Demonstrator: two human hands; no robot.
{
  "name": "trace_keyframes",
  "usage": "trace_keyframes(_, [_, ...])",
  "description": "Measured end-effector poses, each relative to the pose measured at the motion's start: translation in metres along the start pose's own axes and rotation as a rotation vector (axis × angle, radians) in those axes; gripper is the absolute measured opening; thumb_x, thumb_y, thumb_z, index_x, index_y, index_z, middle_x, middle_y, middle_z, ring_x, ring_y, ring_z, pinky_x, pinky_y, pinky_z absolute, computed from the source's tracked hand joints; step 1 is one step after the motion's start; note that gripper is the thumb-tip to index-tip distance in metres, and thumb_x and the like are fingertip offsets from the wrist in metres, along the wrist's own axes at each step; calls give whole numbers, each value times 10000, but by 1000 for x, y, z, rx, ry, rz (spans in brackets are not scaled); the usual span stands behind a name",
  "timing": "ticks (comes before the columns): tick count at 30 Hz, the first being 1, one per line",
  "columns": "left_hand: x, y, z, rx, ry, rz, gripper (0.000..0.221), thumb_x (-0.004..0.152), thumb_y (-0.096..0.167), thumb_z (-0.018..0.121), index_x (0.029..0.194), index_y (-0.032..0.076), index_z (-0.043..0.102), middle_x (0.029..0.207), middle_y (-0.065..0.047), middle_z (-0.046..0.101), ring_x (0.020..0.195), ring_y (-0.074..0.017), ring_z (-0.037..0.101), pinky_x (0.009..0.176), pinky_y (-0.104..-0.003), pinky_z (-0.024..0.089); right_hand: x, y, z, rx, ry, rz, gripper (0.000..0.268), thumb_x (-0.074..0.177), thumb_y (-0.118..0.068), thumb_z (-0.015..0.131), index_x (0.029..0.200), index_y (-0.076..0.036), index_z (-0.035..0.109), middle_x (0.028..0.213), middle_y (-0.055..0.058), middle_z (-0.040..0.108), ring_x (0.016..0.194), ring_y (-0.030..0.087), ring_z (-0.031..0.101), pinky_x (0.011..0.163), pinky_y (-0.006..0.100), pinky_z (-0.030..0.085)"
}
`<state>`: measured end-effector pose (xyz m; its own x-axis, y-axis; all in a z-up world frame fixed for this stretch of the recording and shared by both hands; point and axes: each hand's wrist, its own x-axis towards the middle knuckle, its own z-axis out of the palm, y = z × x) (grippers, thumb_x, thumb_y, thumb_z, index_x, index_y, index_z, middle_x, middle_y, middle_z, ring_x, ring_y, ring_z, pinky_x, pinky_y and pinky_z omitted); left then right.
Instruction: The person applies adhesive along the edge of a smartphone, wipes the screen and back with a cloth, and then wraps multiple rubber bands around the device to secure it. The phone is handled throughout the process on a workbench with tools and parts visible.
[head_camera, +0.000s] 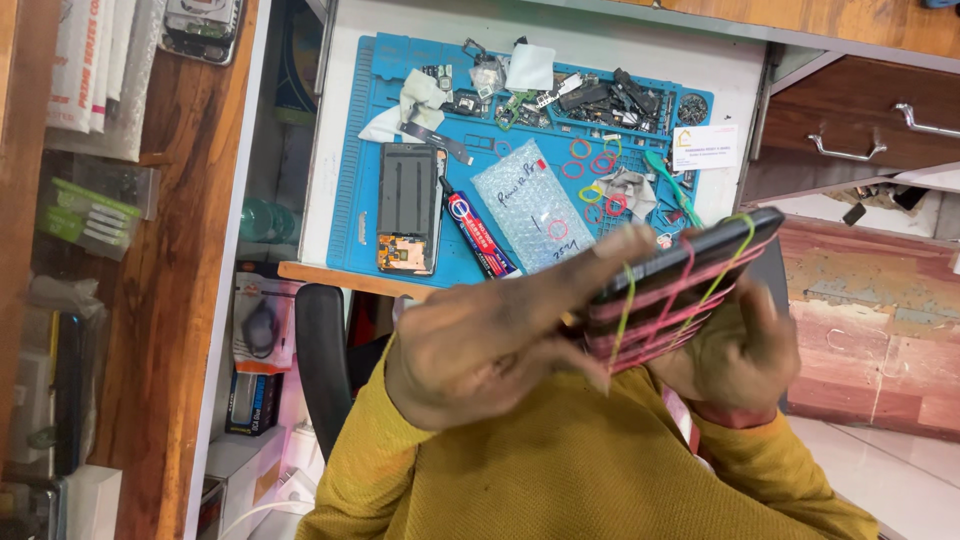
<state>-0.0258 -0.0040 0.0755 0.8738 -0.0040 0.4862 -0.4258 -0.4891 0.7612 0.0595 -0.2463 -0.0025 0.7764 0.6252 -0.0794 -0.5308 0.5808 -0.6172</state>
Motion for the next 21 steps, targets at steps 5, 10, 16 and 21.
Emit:
trace_keyframes(5, [1, -25, -1, -321, 8, -192, 766, 953, 275, 815, 1568, 90, 399, 1602, -75, 513, 1079, -81, 782, 760, -197, 633, 13, 0, 28, 50, 89, 319, 625, 1107, -430, 280, 1591, -41, 353, 1505, 263, 501, 1250, 458, 600, 982, 677, 532])
trace_keyframes(10, [-7, -35, -7, -75, 5, -282, 810, 836, 226, 862, 1533, 79, 476, 1456, -58, 644, 873, -147, 558, 748, -260, 523, 22, 7, 38, 172, 7, 457, 671, 1089, -442, 231, 1596, -17, 344, 1539, 253, 494, 1265, 480, 584, 974, 652, 536])
trace_keyframes(16, [-13, -44, -2, -108, 53, -266, 684, 948, 153, 819, 1553, 96, 504, 1504, -41, 635, 787, -120, 503, 747, -255, 515, 22, 8, 37, 194, -119, 528, 711, 1106, -486, 251, 1601, 12, 365, 1499, 291, 495, 1306, 473, 564, 1080, 595, 486])
trace_keyframes(21, [-18, -41, 1, -128, 78, -200, 671, 943, 115, 828, 1537, 80, 516, 1555, -50, 598, 749, -105, 527, 696, -230, 522, 16, 6, 32, 330, -133, 565, 708, 1120, -487, 281, 1598, 25, 384, 1492, 277, 511, 1301, 470, 558, 1091, 621, 475])
